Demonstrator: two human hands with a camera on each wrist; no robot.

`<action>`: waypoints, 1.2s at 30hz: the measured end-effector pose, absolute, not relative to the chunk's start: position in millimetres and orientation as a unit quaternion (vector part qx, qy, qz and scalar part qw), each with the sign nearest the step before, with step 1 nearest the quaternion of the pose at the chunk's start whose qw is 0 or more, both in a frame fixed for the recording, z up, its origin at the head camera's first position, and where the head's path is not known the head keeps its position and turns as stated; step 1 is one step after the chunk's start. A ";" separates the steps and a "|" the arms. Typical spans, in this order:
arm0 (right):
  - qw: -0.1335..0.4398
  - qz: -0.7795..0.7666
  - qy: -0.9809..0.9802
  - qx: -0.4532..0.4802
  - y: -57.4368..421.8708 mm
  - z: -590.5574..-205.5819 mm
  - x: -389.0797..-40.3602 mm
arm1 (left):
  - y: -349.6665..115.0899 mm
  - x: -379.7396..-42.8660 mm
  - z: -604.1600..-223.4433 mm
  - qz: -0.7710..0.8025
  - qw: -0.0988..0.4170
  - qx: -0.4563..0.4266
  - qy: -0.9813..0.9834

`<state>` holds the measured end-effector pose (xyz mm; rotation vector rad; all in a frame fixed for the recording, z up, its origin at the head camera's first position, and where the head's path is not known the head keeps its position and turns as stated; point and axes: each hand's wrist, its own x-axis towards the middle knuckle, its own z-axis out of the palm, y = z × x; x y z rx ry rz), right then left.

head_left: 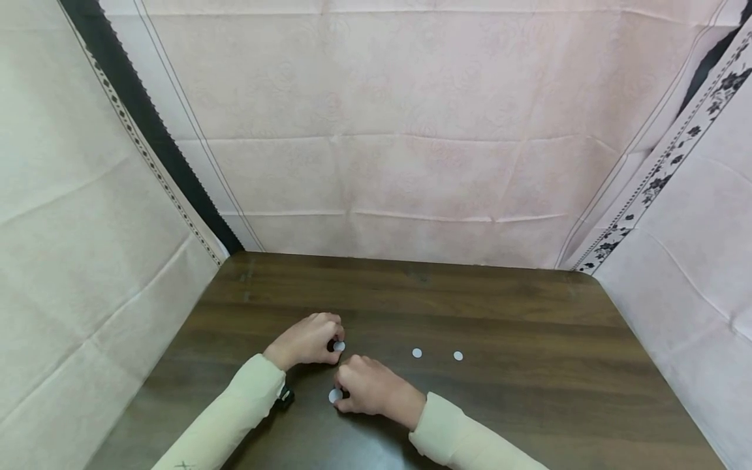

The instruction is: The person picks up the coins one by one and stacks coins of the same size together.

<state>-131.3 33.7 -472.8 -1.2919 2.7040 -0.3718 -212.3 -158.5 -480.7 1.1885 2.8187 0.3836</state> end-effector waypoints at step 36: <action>0.056 -0.131 0.892 -0.429 33.5 -473.6 -130.3 | -178.0 -163.0 -459.3 0.151 0.033 0.403 0.902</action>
